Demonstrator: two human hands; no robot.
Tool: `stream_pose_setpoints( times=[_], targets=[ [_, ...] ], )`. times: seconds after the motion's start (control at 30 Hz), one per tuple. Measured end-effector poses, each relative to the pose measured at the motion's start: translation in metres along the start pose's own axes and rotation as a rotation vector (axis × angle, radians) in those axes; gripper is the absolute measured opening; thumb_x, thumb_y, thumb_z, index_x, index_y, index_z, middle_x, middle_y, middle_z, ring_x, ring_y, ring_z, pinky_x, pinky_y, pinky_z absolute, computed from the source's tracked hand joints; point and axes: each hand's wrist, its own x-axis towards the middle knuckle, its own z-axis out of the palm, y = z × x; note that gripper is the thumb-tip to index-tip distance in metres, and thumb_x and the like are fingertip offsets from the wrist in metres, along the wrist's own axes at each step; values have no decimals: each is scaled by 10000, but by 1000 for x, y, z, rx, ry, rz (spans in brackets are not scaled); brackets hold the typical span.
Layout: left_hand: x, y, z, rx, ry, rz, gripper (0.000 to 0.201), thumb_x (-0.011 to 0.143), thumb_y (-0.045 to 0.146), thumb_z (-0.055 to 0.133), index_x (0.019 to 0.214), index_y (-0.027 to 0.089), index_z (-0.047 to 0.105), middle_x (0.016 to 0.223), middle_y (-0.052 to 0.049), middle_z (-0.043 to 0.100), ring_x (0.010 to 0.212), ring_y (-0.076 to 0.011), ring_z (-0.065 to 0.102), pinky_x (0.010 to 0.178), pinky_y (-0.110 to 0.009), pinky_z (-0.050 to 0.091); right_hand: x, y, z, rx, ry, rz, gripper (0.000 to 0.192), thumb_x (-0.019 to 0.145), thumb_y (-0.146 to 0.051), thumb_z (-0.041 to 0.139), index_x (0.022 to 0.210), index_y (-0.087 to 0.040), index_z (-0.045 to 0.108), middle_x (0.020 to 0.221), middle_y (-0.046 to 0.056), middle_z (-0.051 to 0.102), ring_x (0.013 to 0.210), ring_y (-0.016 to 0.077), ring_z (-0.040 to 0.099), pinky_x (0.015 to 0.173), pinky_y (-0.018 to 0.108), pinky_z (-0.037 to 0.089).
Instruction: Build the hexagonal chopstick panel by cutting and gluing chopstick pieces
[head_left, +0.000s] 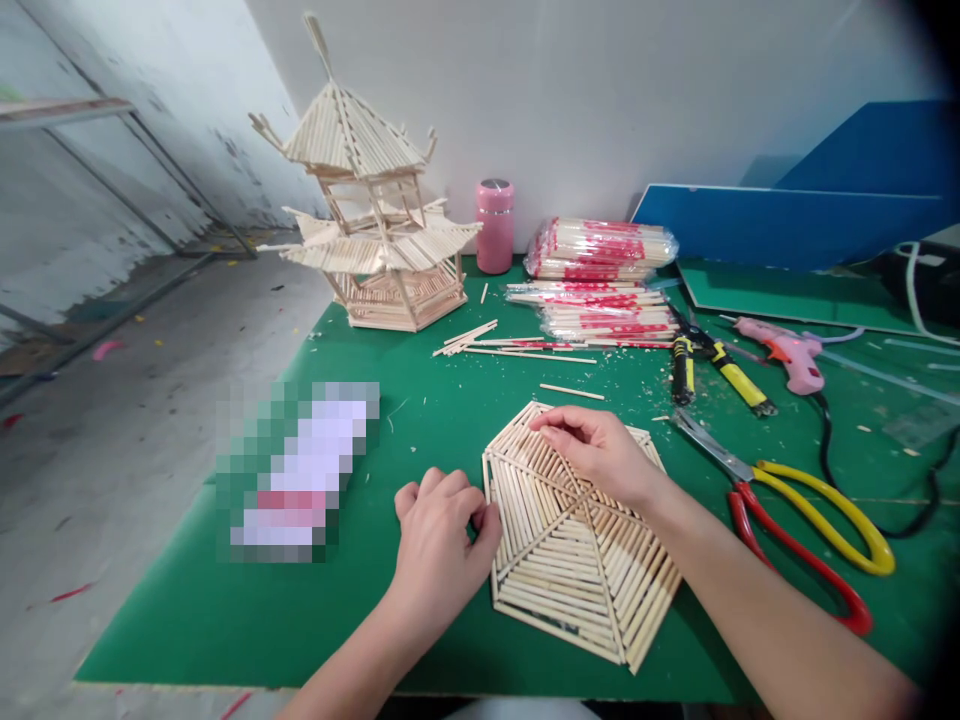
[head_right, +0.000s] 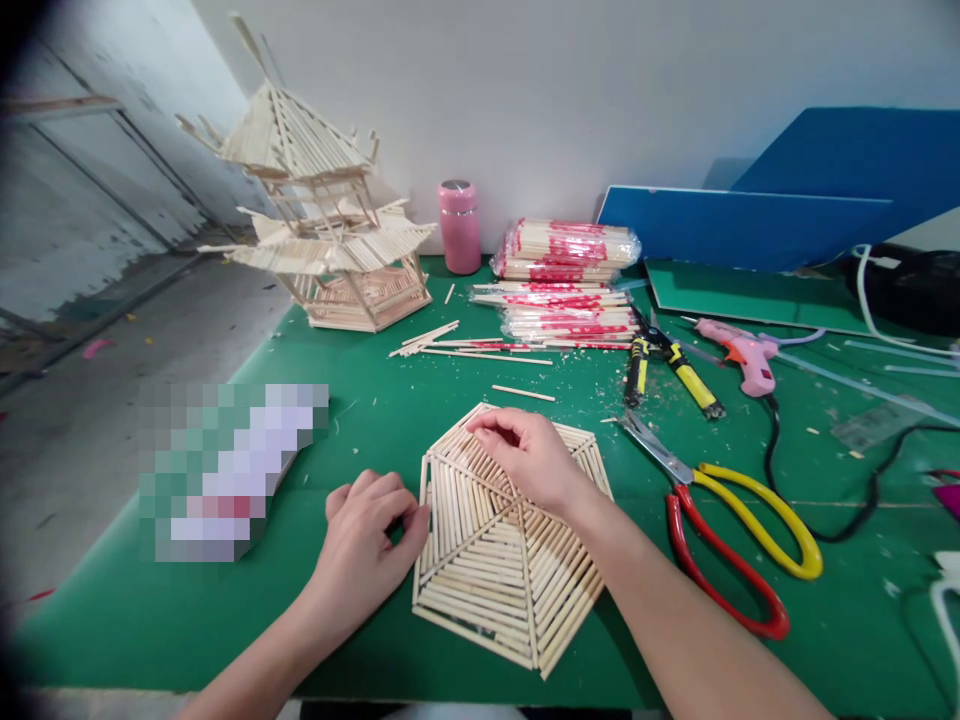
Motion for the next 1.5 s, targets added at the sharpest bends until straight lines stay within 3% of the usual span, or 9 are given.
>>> stream_pose_setpoints(
  times=[0.43,0.8,1.03,1.13,1.3,1.5],
  targets=[
    [-1,1,0,-3,-8,-4,299,781,237,414,491,172,448,581,-1,500,671,-161,430,651,-323,253,1,-4,-5,26,44,24,153,769,-261,531,845,-191,643,772,14,632,611,102,519,549,250,415],
    [-2,1,-1,-6,-13,6,311,791,239,398,492,172,445,587,-5,498,675,-161,432,660,-324,256,-12,-31,-49,179,451,-46,199,754,-272,554,945,-229,591,569,-47,446,508,90,439,451,222,350],
    [0,1,-5,-4,-18,6,314,794,236,398,493,169,454,585,-8,498,675,-164,434,653,-325,247,-43,-13,-56,200,704,10,103,686,-269,659,721,-194,597,753,17,625,539,81,472,515,231,401],
    [-1,1,-5,0,-18,10,316,799,238,397,496,168,455,586,-7,496,681,-164,435,650,-324,244,-56,-8,-56,220,777,40,110,663,-267,686,681,-185,614,728,19,638,547,85,489,554,246,425],
    [-1,1,-4,4,-19,17,319,803,240,392,501,168,464,589,-7,498,682,-163,438,644,-321,236,-66,-2,-47,208,817,40,124,697,-278,653,777,-184,657,821,48,665,543,95,498,563,270,451],
    [-1,0,-3,-8,4,4,318,789,240,414,482,166,455,573,-7,495,672,-160,435,642,-319,232,-70,1,-36,-71,742,22,181,789,-316,539,808,-180,657,804,45,663,592,125,541,585,276,450]
  ],
)
